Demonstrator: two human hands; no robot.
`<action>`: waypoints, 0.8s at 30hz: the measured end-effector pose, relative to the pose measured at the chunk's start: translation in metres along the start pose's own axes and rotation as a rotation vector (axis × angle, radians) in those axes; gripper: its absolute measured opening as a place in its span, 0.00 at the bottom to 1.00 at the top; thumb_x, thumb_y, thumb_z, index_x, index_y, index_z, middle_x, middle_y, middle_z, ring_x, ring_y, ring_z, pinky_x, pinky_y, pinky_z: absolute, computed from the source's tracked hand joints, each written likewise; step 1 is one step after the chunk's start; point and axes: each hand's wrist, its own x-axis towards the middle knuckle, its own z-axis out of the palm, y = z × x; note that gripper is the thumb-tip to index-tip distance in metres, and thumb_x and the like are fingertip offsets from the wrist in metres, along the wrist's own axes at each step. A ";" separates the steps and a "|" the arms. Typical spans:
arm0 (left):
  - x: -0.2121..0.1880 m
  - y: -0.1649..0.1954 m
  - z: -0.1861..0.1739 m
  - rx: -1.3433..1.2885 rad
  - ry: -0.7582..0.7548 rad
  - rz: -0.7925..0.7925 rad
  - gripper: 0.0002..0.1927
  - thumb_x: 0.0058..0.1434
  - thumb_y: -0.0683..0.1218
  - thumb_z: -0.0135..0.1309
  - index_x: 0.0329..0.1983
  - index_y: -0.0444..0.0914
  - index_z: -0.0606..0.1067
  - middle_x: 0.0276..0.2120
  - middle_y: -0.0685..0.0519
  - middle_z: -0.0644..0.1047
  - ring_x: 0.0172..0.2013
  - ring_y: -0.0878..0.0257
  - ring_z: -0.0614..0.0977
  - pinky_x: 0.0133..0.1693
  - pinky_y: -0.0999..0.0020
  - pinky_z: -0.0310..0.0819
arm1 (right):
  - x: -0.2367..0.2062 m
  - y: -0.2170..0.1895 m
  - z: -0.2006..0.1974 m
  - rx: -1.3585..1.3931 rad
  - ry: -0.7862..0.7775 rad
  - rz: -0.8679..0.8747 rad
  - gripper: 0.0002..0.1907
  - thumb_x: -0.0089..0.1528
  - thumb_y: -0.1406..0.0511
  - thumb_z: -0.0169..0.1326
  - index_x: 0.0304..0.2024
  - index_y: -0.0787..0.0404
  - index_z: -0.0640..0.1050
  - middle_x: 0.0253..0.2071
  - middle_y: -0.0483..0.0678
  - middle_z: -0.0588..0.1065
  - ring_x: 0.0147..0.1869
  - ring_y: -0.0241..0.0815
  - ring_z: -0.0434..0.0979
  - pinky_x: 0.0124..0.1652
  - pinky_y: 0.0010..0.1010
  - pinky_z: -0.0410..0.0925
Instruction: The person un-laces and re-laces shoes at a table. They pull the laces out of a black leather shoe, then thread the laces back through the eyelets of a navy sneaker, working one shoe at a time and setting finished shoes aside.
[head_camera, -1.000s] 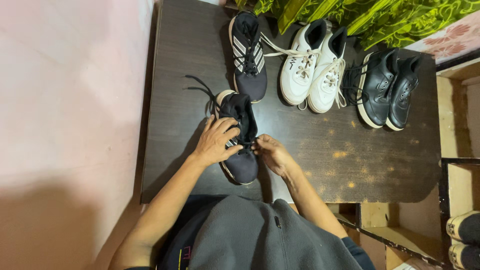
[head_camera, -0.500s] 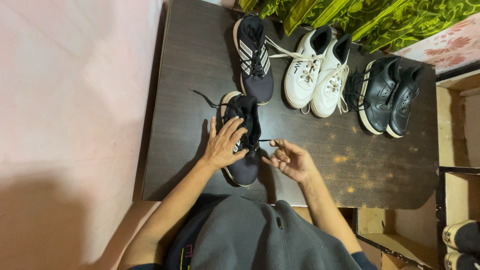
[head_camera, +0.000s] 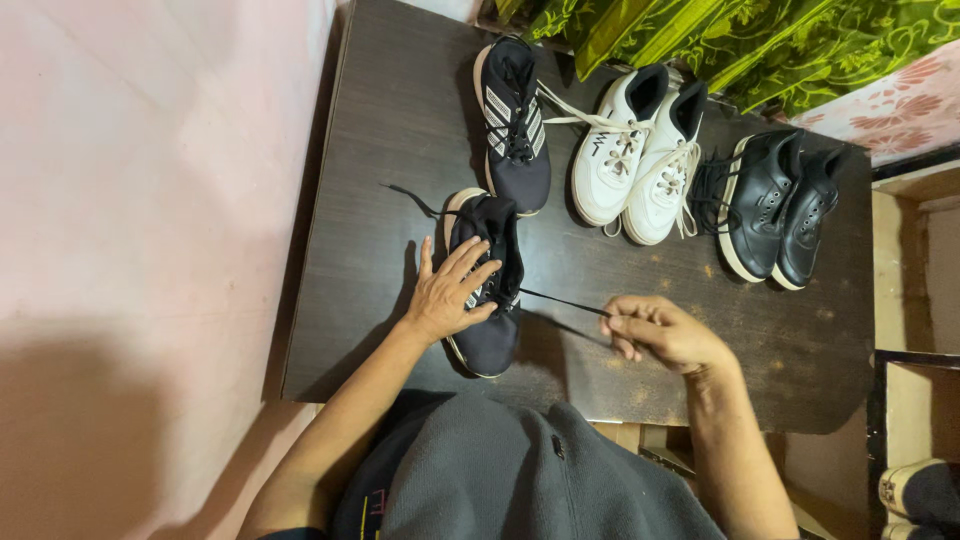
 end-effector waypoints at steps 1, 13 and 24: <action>0.000 0.000 0.001 -0.005 -0.001 -0.008 0.36 0.52 0.58 0.66 0.64 0.48 0.71 0.69 0.53 0.65 0.71 0.59 0.62 0.67 0.24 0.32 | -0.001 0.000 -0.005 -0.079 -0.012 -0.036 0.11 0.70 0.66 0.51 0.38 0.70 0.78 0.22 0.48 0.75 0.24 0.38 0.73 0.32 0.30 0.70; 0.003 0.002 -0.001 -0.025 0.032 0.009 0.34 0.49 0.56 0.67 0.62 0.48 0.74 0.66 0.52 0.68 0.69 0.58 0.64 0.67 0.26 0.36 | -0.033 -0.068 -0.046 -0.358 0.155 0.091 0.12 0.67 0.65 0.50 0.41 0.67 0.82 0.23 0.44 0.72 0.28 0.33 0.69 0.33 0.26 0.71; 0.005 0.002 -0.025 -0.106 -0.059 -0.011 0.31 0.52 0.52 0.64 0.61 0.47 0.74 0.65 0.52 0.70 0.70 0.57 0.66 0.72 0.38 0.39 | 0.030 -0.153 0.014 -0.349 0.616 -0.515 0.16 0.70 0.66 0.51 0.59 0.58 0.78 0.55 0.51 0.79 0.60 0.45 0.79 0.59 0.43 0.71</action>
